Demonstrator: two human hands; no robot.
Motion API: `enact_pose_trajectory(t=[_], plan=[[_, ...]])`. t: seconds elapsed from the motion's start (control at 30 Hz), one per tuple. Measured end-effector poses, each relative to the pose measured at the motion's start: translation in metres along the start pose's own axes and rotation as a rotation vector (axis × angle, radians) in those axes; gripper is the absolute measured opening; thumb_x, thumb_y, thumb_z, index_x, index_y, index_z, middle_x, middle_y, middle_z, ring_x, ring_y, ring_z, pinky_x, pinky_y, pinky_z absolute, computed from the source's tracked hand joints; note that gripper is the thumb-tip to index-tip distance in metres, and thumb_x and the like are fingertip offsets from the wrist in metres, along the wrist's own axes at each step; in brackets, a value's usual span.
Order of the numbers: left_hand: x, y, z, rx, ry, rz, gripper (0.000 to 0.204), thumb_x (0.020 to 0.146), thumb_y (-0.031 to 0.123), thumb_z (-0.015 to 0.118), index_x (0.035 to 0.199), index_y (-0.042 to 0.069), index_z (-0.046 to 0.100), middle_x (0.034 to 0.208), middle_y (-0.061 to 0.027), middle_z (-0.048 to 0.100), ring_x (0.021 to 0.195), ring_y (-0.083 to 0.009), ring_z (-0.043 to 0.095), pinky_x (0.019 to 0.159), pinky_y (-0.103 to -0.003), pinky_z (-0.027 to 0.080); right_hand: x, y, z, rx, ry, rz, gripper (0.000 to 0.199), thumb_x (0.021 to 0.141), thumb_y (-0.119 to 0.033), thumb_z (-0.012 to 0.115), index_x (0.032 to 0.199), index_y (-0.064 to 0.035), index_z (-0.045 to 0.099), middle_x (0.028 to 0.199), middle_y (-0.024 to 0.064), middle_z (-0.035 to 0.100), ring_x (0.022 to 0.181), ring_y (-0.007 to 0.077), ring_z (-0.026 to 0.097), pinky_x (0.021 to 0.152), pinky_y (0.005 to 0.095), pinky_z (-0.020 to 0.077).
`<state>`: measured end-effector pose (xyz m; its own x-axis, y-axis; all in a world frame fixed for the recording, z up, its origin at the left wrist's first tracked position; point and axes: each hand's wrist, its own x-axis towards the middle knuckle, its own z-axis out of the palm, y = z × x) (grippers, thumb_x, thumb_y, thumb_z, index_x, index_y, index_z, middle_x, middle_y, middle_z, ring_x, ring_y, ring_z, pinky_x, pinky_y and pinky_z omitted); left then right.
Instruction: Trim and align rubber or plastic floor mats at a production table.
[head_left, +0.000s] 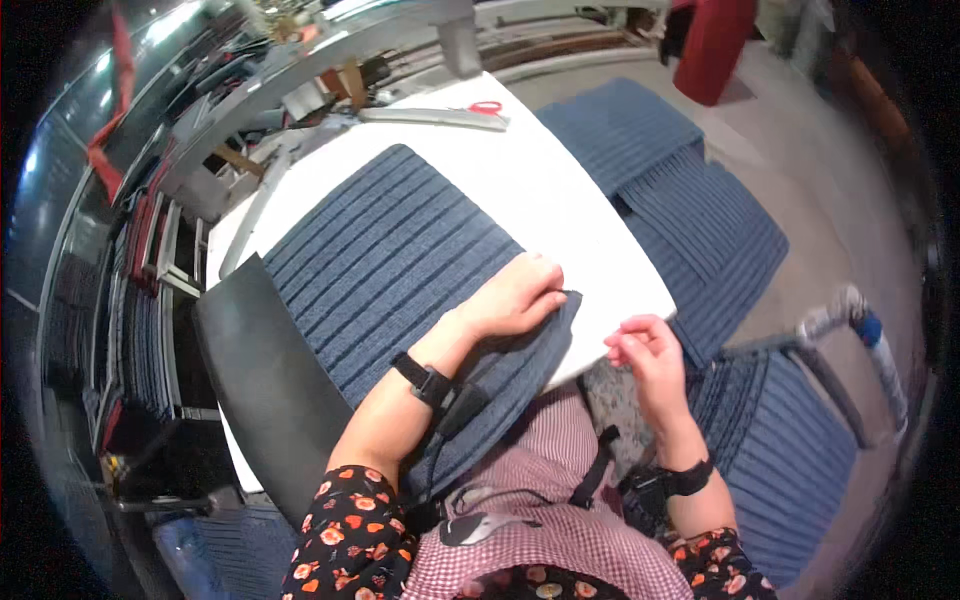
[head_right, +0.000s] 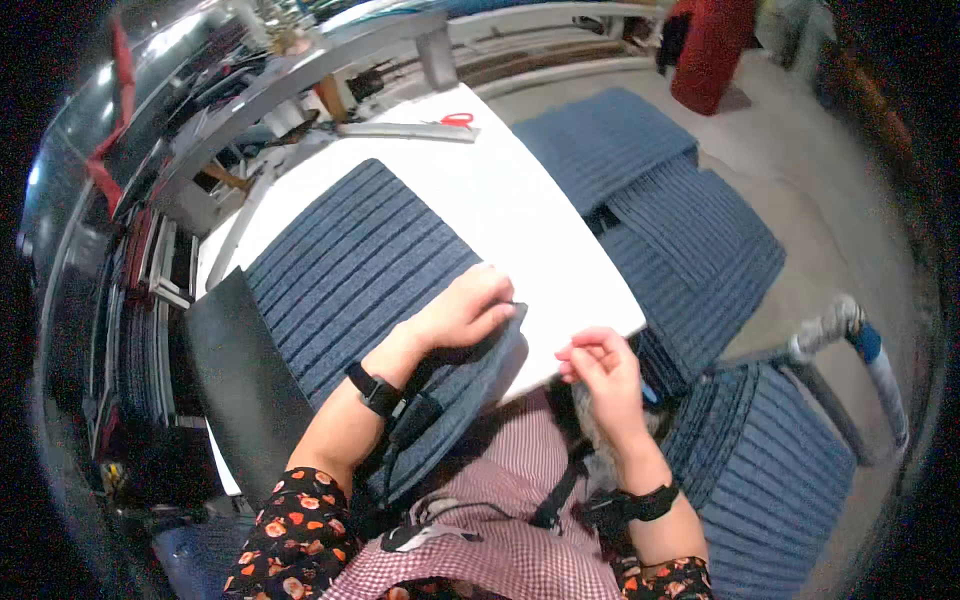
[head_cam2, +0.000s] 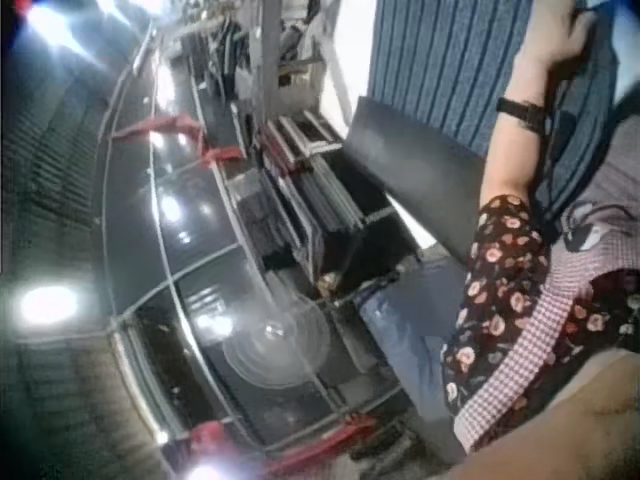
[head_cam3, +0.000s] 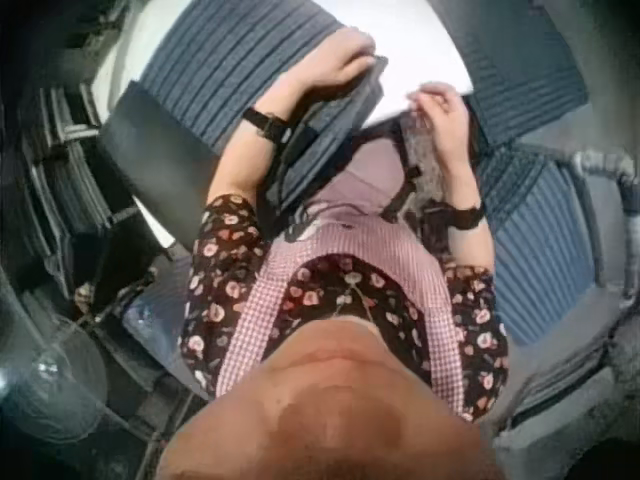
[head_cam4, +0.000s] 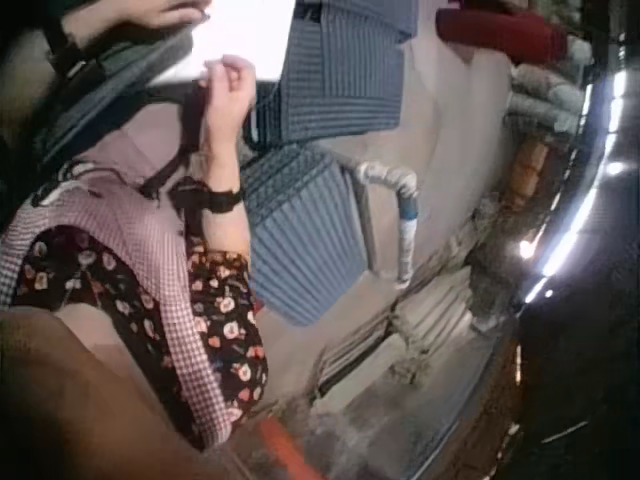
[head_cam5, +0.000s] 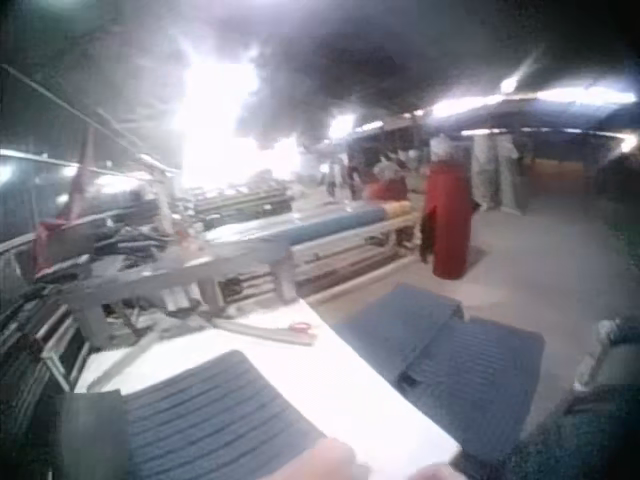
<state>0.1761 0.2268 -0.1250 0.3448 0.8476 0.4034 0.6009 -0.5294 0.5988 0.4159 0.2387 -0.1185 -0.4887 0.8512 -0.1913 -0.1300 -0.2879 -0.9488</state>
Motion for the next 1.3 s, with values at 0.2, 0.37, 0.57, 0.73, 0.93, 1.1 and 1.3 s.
enact_pose_trajectory(t=[0.2, 0.37, 0.57, 0.73, 0.93, 1.1, 1.3], plan=[[0.0, -0.016, -0.028, 0.102, 0.093, -0.154, 0.016, 0.079, 0.018, 0.057, 0.082, 0.004, 0.051, 0.081, -0.0158, 0.05, 0.08, -0.0322, 0.048, 0.071, -0.039, 0.04, 0.058, -0.08, 0.023, -0.302, -0.12, -0.307, 0.019, 0.085, -0.008, 0.053, 0.102, -0.0001, 0.055, 0.091, 0.0065, 0.06, 0.08, 0.0102, 0.056, 0.067, 0.0228, 0.046], [0.015, -0.019, -0.02, 0.077, -0.003, -0.107, 0.02, 0.078, 0.024, 0.061, 0.085, 0.007, 0.054, 0.081, -0.0128, 0.053, 0.081, -0.0303, 0.05, 0.077, -0.039, 0.038, 0.231, -0.079, 0.07, -0.756, -0.148, -0.713, 0.028, 0.078, -0.014, 0.057, 0.104, -0.0046, 0.058, 0.106, 0.0161, 0.05, 0.088, 0.026, 0.056, 0.077, 0.0328, 0.0474], [0.01, -0.021, -0.019, 0.061, 0.028, -0.045, 0.017, 0.082, 0.022, 0.057, 0.093, 0.01, 0.057, 0.081, -0.0074, 0.055, 0.082, -0.0263, 0.051, 0.078, -0.037, 0.038, 0.363, -0.066, 0.13, -1.195, -0.049, -0.591, 0.04, 0.072, -0.027, 0.062, 0.106, -0.0078, 0.06, 0.11, 0.0205, 0.049, 0.101, 0.0331, 0.051, 0.089, 0.0374, 0.0431], [0.018, -0.026, -0.022, 0.042, 0.006, -0.082, 0.013, 0.084, 0.017, 0.053, 0.093, 0.01, 0.058, 0.085, -0.0065, 0.057, 0.087, -0.0253, 0.051, 0.084, -0.037, 0.035, 0.399, -0.074, 0.145, -1.487, -0.218, -0.203, 0.039, 0.069, -0.027, 0.064, 0.102, -0.0052, 0.064, 0.118, 0.0243, 0.05, 0.111, 0.0387, 0.048, 0.092, 0.0384, 0.0429], [0.013, -0.031, -0.028, 0.002, 0.006, -0.095, 0.018, 0.081, 0.022, 0.056, 0.095, 0.01, 0.057, 0.087, -0.0067, 0.058, 0.089, -0.0245, 0.051, 0.086, -0.036, 0.034, 0.389, -0.071, 0.145, -1.588, -0.011, -0.357, 0.034, 0.063, -0.027, 0.067, 0.083, 0.0003, 0.067, 0.089, 0.0217, 0.064, 0.086, 0.0342, 0.061, 0.077, 0.0365, 0.0493], [0.014, -0.025, -0.023, 0.0, -0.048, -0.051, 0.021, 0.081, 0.027, 0.057, 0.096, 0.011, 0.057, 0.087, -0.006, 0.057, 0.089, -0.0244, 0.05, 0.085, -0.036, 0.034, 0.344, -0.097, 0.059, -0.756, -0.108, -0.094, 0.034, 0.071, -0.029, 0.067, 0.085, 0.0026, 0.064, 0.083, 0.01, 0.062, 0.073, 0.016, 0.057, 0.065, 0.0274, 0.047], [0.006, -0.031, -0.022, 0.022, -0.055, -0.109, 0.018, 0.081, 0.025, 0.057, 0.091, 0.01, 0.056, 0.085, -0.0075, 0.056, 0.089, -0.0259, 0.05, 0.082, -0.037, 0.036, 0.175, -0.086, 0.023, 0.079, -0.287, -0.021, 0.019, 0.082, -0.016, 0.058, 0.094, -0.0011, 0.056, 0.089, 0.0065, 0.058, 0.08, 0.0123, 0.056, 0.07, 0.027, 0.0473]])
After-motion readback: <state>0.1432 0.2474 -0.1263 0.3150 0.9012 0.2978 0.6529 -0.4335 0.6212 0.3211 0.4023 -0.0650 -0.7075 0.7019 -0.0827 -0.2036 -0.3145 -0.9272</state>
